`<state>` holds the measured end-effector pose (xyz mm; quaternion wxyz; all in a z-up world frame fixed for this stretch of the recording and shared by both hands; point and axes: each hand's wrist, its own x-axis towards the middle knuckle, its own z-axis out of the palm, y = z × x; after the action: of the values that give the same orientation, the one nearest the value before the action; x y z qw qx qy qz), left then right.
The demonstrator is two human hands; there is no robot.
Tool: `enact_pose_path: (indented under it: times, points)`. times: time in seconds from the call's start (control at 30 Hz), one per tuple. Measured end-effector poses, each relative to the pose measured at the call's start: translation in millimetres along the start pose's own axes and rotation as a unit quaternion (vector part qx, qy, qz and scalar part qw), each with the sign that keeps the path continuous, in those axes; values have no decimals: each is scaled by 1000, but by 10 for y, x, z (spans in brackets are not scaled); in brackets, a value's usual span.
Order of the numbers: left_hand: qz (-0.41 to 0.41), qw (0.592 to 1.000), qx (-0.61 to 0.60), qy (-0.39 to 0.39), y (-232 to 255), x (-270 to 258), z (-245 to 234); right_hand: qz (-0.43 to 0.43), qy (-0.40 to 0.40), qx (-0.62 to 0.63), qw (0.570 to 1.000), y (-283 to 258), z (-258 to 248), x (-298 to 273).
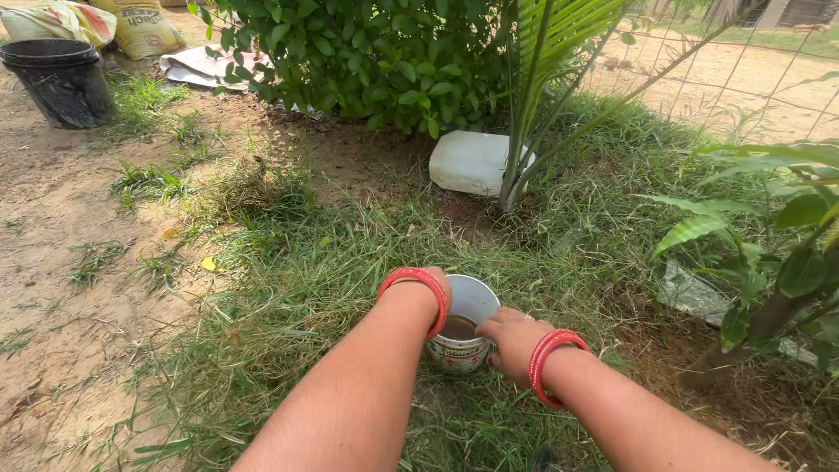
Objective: The person pulls grass and weeds from the soil around a small tree by hand and places the collected grass into a small white bucket.
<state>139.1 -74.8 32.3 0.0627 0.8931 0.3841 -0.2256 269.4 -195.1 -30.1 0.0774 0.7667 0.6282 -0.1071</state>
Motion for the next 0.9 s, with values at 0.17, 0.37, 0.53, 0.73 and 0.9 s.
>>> enact_pose_path:
  times: [0.17, 0.37, 0.53, 0.73, 0.9]
  points:
    - [-86, 960, -264, 20, 51, 202, 407, -3, 57, 31, 998, 49, 181, -182]
    - [-74, 925, -367, 72, 224, 489, 525, -25, 73, 68, 995, 357, 401, -289]
    - [-10, 931, -345, 119, 464, 459, 261, -32, 146, 119, 982, 548, 428, -462]
    - [20, 926, -338, 169, 905, 373, -72, 169, 253, 199, 931, 763, 256, -745]
    - [33, 920, -330, 209, 1378, 352, -161, 212, 316, 251, 890, 1286, 478, -831]
